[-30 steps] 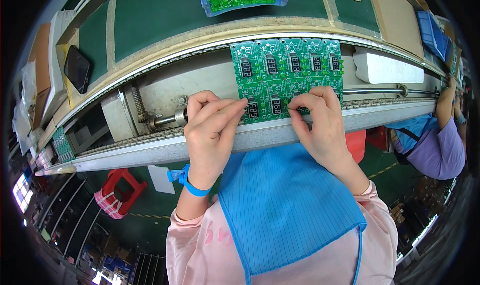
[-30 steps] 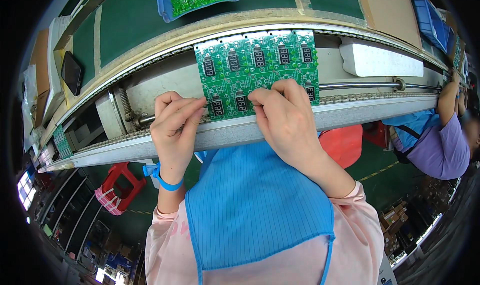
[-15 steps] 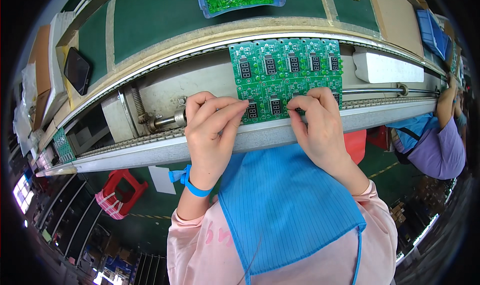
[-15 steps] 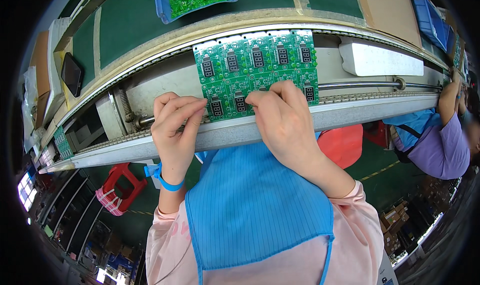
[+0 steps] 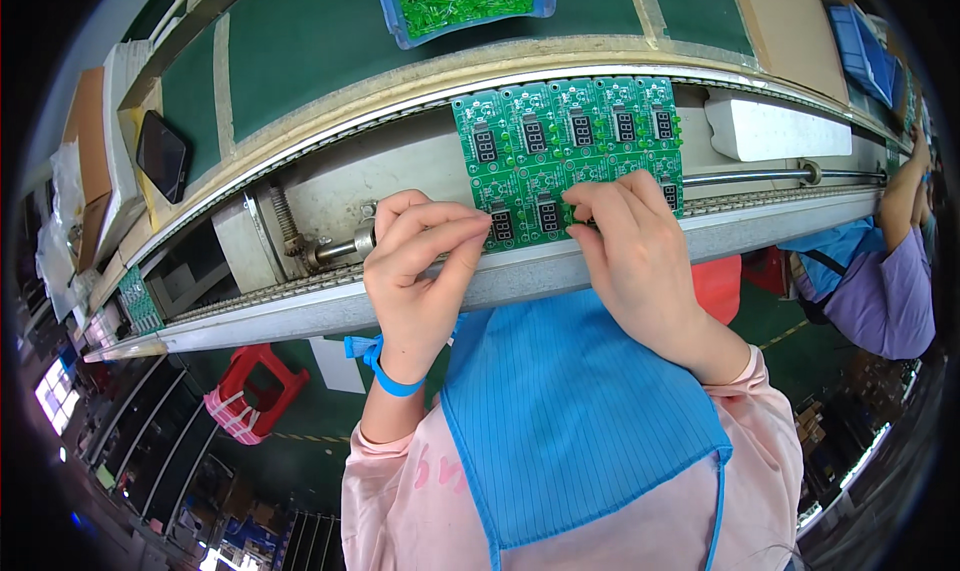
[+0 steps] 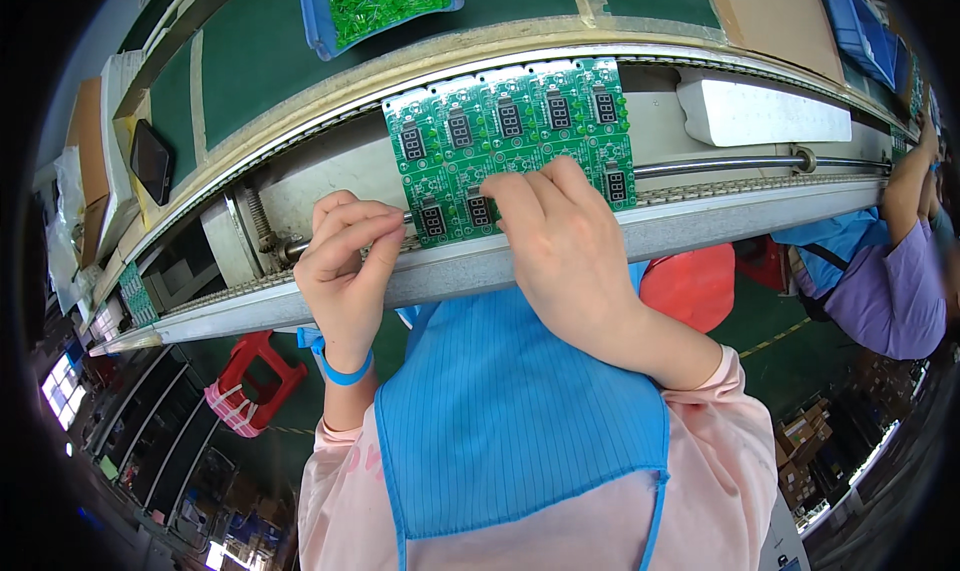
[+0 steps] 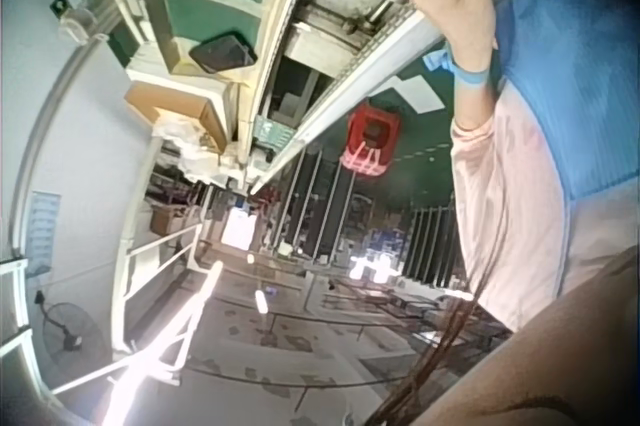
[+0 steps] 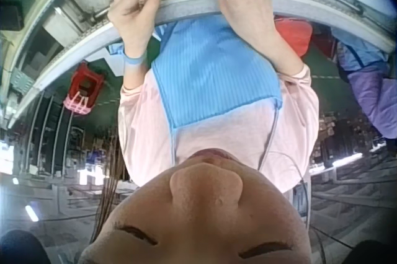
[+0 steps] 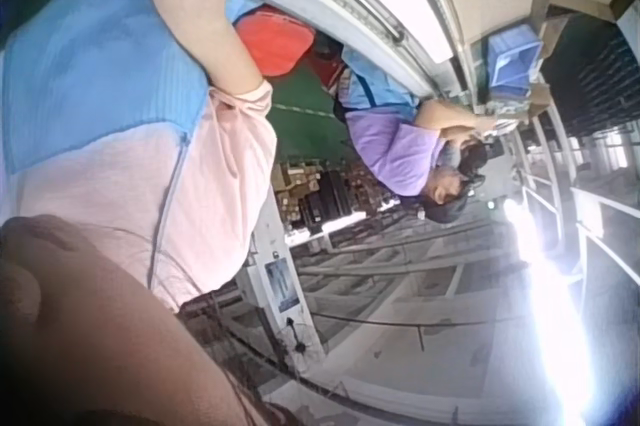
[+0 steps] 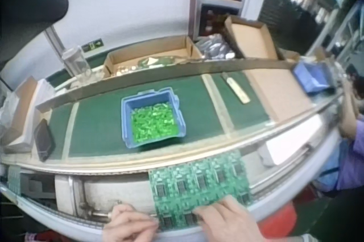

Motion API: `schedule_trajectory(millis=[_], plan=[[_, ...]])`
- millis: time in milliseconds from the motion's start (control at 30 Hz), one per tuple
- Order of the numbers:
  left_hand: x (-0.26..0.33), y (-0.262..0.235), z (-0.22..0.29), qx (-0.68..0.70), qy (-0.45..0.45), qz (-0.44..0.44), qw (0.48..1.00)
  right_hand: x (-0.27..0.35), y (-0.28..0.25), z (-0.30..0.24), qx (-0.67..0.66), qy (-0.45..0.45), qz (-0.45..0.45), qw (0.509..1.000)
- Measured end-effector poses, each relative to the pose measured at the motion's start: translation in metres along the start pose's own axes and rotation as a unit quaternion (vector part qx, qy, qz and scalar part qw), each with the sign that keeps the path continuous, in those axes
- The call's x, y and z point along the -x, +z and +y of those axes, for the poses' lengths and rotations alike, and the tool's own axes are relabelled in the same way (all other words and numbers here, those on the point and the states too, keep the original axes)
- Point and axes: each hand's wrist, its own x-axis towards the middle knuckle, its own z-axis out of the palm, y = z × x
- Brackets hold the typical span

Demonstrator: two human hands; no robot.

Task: The person inserts small green electronic components into a green circuit board on a workbench. They repeatedly pick components from a blue bin and place them into designated slots on the board, working methodically across the surface.

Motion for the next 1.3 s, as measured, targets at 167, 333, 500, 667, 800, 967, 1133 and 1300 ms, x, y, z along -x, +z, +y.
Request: schedule_trajectory(millis=[167,333,500,667,800,967,1133,1300], plan=[[0.006,0.001,-0.006,0.028,0.0,-0.006,1.0,-0.036,-0.026,0.005,-0.025,-0.047,0.034,0.998],[0.009,0.009,0.001,0.138,-0.091,0.005,0.986,-0.115,-0.022,0.016,0.072,-0.17,0.15,0.971],[0.01,0.013,-0.002,0.064,-0.044,0.002,0.997,-0.157,0.007,0.02,0.216,-0.213,0.144,0.942],[0.008,0.018,0.004,-0.091,-0.002,-0.024,0.996,-0.169,0.018,0.005,0.24,-0.14,0.098,0.956],[0.005,0.025,0.014,-0.175,0.016,-0.032,0.984,-0.185,0.02,-0.003,0.23,-0.098,0.035,0.968],[0.003,0.029,0.022,-0.222,0.017,-0.036,0.974,-0.187,0.022,-0.003,0.201,-0.084,0.058,0.974],[0.002,0.031,0.025,-0.243,0.003,-0.039,0.969,-0.186,0.019,-0.002,0.156,-0.094,0.088,0.979],[0.004,0.032,0.024,-0.243,-0.007,-0.036,0.969,-0.187,0.023,0.0,0.14,-0.112,0.131,0.975]])
